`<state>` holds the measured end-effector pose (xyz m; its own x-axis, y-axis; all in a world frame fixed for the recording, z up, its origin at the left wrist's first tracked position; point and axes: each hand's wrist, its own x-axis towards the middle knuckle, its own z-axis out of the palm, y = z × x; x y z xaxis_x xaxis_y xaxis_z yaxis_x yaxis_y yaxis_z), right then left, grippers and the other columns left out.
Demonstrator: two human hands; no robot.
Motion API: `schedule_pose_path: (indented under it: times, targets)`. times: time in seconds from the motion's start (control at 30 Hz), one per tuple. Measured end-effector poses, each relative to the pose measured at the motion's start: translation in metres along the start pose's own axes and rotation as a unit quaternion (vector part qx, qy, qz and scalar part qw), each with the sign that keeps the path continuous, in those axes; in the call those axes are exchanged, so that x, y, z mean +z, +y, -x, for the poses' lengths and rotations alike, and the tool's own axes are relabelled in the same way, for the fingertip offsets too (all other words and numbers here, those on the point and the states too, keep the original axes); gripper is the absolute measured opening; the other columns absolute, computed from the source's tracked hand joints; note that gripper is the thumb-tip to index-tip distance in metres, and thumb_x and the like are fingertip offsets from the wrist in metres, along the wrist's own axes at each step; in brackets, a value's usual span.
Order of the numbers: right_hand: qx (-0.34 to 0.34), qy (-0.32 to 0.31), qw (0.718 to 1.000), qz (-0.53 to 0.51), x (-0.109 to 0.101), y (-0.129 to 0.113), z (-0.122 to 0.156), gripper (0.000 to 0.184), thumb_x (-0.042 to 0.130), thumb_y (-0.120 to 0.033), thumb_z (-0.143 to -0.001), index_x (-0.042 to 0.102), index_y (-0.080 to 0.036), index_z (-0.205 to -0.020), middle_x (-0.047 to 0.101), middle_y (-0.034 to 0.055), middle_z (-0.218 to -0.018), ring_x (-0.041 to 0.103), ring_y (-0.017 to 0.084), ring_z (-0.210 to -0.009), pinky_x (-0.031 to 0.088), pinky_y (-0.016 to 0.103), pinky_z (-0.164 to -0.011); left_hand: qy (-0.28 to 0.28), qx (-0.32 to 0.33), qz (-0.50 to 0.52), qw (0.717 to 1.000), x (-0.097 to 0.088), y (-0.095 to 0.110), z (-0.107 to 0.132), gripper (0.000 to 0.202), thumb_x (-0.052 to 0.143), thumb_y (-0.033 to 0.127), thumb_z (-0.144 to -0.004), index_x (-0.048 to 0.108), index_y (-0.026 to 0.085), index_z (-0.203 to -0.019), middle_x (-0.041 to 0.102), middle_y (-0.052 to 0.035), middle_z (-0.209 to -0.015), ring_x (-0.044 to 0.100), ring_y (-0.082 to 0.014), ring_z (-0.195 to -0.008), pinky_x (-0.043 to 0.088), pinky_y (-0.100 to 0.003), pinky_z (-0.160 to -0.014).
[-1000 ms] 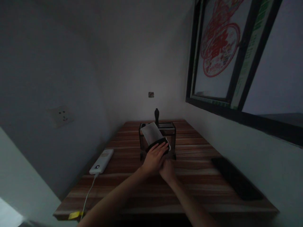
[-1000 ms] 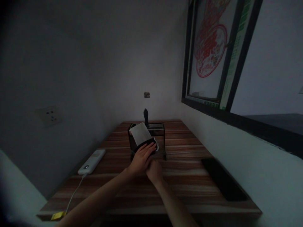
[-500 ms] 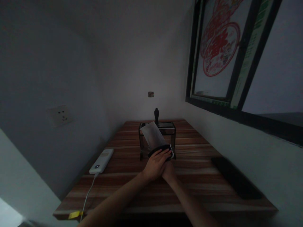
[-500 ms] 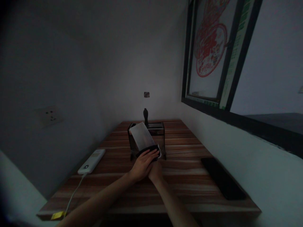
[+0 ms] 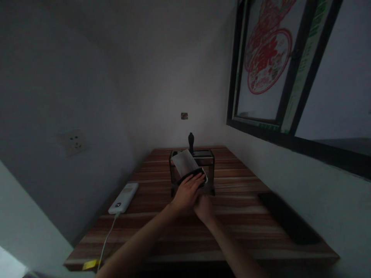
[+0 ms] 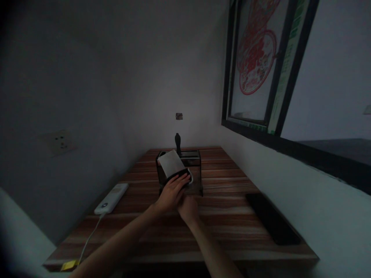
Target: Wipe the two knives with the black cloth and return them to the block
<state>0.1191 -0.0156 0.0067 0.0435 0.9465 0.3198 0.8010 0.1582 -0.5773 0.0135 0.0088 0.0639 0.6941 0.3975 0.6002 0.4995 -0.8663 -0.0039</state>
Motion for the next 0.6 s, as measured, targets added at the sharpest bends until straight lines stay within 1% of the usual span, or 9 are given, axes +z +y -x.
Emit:
schedule_pose_path:
  times: [0.07, 0.17, 0.3, 0.4, 0.5, 0.6]
  targets:
    - [-0.004, 0.0, 1.0, 0.009, 0.0, 0.0, 0.0, 0.021, 0.053, -0.024, -0.075, 0.063, -0.014, -0.09, 0.068, 0.0123, -0.083, 0.063, 0.023, -0.08, 0.043, 0.026, -0.068, 0.018, -0.013, -0.005, 1.0, -0.004, -0.006, -0.005, 0.043, 0.033, 0.013, -0.086, 0.032, 0.017, -0.128, 0.041, -0.0054, -0.134, 0.029, -0.0135, -0.128, 0.026, -0.039, -0.106]
    - [0.011, -0.001, 0.999, 0.036, 0.001, 0.002, -0.001, 0.019, 0.055, -0.029, -0.074, 0.062, -0.013, -0.083, 0.067, 0.0128, -0.082, 0.063, 0.024, -0.079, 0.042, 0.026, -0.065, 0.043, -0.027, -0.01, 0.999, -0.012, -0.014, -0.014, 0.043, 0.032, 0.015, -0.087, 0.031, 0.018, -0.129, 0.041, -0.0055, -0.134, 0.029, -0.0139, -0.128, 0.026, -0.039, -0.106]
    - [0.018, 0.005, 0.998, 0.065, 0.004, 0.003, -0.002, 0.023, 0.053, -0.036, -0.076, 0.061, -0.014, -0.078, 0.067, 0.0108, -0.079, 0.062, 0.022, -0.078, 0.039, 0.025, -0.063, 0.073, -0.043, -0.026, 0.996, -0.024, -0.03, -0.026, 0.042, 0.031, 0.016, -0.087, 0.031, 0.019, -0.13, 0.041, -0.0052, -0.134, 0.03, -0.0138, -0.128, 0.026, -0.039, -0.106]
    - [0.024, 0.006, 0.997, 0.068, 0.004, 0.003, -0.002, 0.026, 0.051, -0.039, -0.078, 0.06, -0.015, -0.076, 0.067, 0.01, -0.077, 0.062, 0.021, -0.076, 0.038, 0.024, -0.061, 0.102, -0.058, -0.042, 0.992, -0.032, -0.043, -0.035, 0.042, 0.03, 0.017, -0.088, 0.032, 0.019, -0.129, 0.041, -0.0046, -0.134, 0.03, -0.0139, -0.127, 0.025, -0.039, -0.106]
    - [0.024, -0.002, 0.998, 0.065, 0.002, 0.001, -0.001, 0.027, 0.05, -0.039, -0.079, 0.061, -0.015, -0.075, 0.067, 0.0102, -0.076, 0.062, 0.02, -0.075, 0.036, 0.024, -0.06, 0.127, -0.076, -0.052, 0.988, -0.037, -0.052, -0.043, 0.041, 0.03, 0.018, -0.088, 0.032, 0.019, -0.129, 0.041, -0.005, -0.134, 0.03, -0.0142, -0.127, 0.024, -0.04, -0.107]
    - [0.022, -0.007, 0.998, 0.06, 0.0, 0.0, 0.0, 0.029, 0.048, -0.041, -0.08, 0.06, -0.015, -0.076, 0.067, 0.0101, -0.077, 0.062, 0.019, -0.075, 0.036, 0.024, -0.06, 0.15, -0.102, -0.059, 0.982, -0.038, -0.056, -0.05, 0.041, 0.03, 0.018, -0.088, 0.033, 0.018, -0.129, 0.041, -0.0063, -0.134, 0.031, -0.014, -0.127, 0.025, -0.039, -0.106]
